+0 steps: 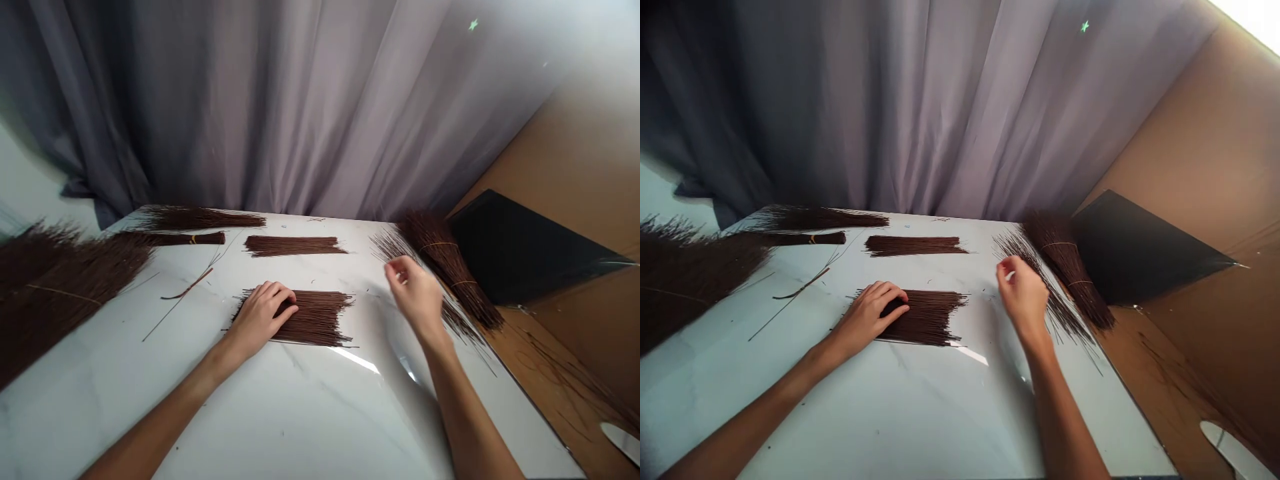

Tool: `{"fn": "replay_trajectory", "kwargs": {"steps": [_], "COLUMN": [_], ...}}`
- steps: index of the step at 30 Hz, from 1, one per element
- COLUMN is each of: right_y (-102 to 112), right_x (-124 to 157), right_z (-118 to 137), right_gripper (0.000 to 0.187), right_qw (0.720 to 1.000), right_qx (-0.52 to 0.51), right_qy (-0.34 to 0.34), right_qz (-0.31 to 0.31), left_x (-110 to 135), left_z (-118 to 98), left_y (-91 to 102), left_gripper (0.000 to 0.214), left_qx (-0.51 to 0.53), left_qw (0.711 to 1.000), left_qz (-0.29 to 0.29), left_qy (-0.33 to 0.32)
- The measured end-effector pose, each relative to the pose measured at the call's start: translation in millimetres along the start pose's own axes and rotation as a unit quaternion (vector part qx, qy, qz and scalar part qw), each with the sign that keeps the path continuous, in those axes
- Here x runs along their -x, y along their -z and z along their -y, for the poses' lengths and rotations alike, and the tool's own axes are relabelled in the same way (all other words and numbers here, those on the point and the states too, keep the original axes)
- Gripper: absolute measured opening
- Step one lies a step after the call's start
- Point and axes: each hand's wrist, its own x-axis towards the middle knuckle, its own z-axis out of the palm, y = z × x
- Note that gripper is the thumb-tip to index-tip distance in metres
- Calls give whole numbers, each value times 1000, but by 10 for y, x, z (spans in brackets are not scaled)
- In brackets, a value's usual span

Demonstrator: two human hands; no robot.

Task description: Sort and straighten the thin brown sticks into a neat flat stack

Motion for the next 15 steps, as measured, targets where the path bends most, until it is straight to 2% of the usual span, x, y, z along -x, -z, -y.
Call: {"fn": "replay_trajectory", "kwargs": {"steps": [3, 7, 11, 15], "right_y": [117, 135, 48, -42], "right_x": [-168, -229, -232, -248], "right_z": [-397, -743, -929, -993], "right_gripper": [22, 24, 26, 29], "right_qw": [989, 973, 967, 969], "right_qx": [113, 202, 231, 222], "right_qy": [-79, -91, -94, -100], "right_qz": [-52, -60, -49, -42], "left_x": [-2, -6, -9, -23], "left_z": [20, -1, 2, 5], "left_y": [9, 15, -6, -34], "left_gripper": [12, 14, 17, 21], "left_qx": [-6, -13, -40, -98], "left_qw": [1000, 999, 998, 992], "left_qz": [24, 31, 22, 32], "left_qy": [0, -12, -39, -70]}}
